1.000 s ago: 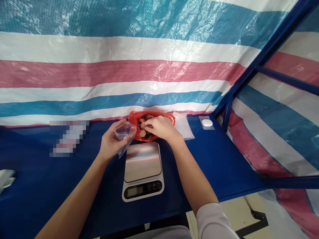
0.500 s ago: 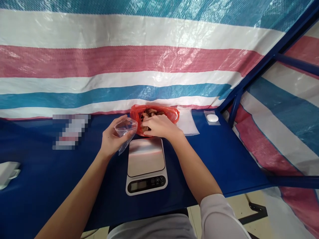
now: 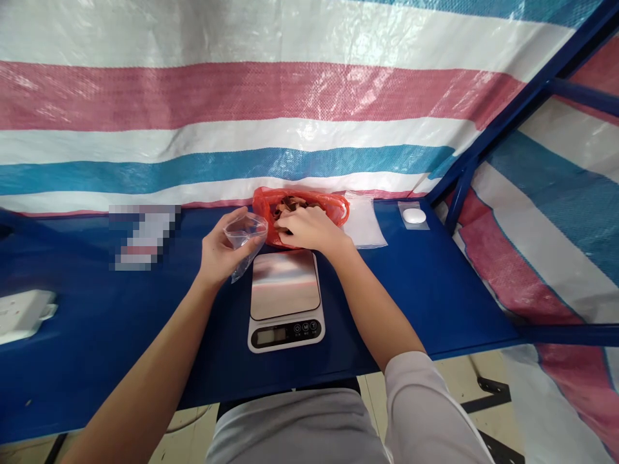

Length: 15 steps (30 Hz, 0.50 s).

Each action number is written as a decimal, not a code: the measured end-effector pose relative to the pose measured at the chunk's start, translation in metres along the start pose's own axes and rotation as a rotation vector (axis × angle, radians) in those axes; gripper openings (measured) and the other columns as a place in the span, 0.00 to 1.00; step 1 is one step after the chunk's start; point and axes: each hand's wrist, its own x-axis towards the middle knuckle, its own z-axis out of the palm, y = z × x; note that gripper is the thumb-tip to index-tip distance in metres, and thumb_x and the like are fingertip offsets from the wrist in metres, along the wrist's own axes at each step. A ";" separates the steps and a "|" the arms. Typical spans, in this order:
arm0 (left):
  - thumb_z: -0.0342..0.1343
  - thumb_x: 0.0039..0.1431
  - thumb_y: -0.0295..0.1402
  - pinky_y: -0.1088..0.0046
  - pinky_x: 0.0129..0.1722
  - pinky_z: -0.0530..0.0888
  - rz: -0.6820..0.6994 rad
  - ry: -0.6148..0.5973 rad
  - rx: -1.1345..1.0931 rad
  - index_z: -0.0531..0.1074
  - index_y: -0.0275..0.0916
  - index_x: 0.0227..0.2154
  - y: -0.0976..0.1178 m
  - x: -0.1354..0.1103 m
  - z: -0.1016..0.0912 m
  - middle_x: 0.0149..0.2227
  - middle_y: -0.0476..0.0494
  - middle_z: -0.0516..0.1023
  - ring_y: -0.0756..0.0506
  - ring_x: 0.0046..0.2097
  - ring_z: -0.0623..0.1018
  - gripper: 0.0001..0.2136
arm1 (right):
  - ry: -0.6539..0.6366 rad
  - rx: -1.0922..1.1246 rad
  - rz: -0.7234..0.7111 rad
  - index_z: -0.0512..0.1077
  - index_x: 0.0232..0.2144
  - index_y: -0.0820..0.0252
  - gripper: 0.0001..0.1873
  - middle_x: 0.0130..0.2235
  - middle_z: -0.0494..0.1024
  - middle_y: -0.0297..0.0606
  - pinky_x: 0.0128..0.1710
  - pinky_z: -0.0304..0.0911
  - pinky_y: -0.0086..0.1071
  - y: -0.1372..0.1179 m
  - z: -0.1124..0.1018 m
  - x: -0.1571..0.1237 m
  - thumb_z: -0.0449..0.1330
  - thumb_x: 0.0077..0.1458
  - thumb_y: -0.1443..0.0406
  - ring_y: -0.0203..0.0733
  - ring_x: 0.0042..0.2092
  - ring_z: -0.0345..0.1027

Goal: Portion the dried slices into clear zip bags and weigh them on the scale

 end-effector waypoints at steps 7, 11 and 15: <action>0.70 0.49 0.48 0.55 0.55 0.76 -0.008 -0.016 0.008 0.73 0.40 0.57 -0.002 0.000 0.002 0.50 0.37 0.79 0.38 0.51 0.80 0.33 | 0.018 -0.031 -0.005 0.82 0.46 0.53 0.16 0.47 0.83 0.40 0.39 0.61 0.35 0.000 0.002 0.000 0.55 0.63 0.64 0.50 0.47 0.74; 0.69 0.51 0.49 0.55 0.56 0.76 0.026 -0.022 0.023 0.73 0.41 0.57 -0.001 0.002 0.003 0.52 0.36 0.79 0.37 0.52 0.80 0.32 | 0.043 -0.034 -0.007 0.82 0.46 0.54 0.16 0.47 0.83 0.42 0.39 0.61 0.36 0.001 0.005 0.000 0.55 0.63 0.63 0.51 0.47 0.74; 0.69 0.51 0.49 0.54 0.56 0.76 0.054 -0.007 0.052 0.74 0.40 0.55 0.003 0.007 0.005 0.52 0.36 0.80 0.37 0.53 0.80 0.30 | 0.048 -0.034 -0.015 0.82 0.45 0.56 0.16 0.46 0.83 0.44 0.38 0.61 0.36 0.002 0.007 0.000 0.55 0.65 0.62 0.51 0.47 0.74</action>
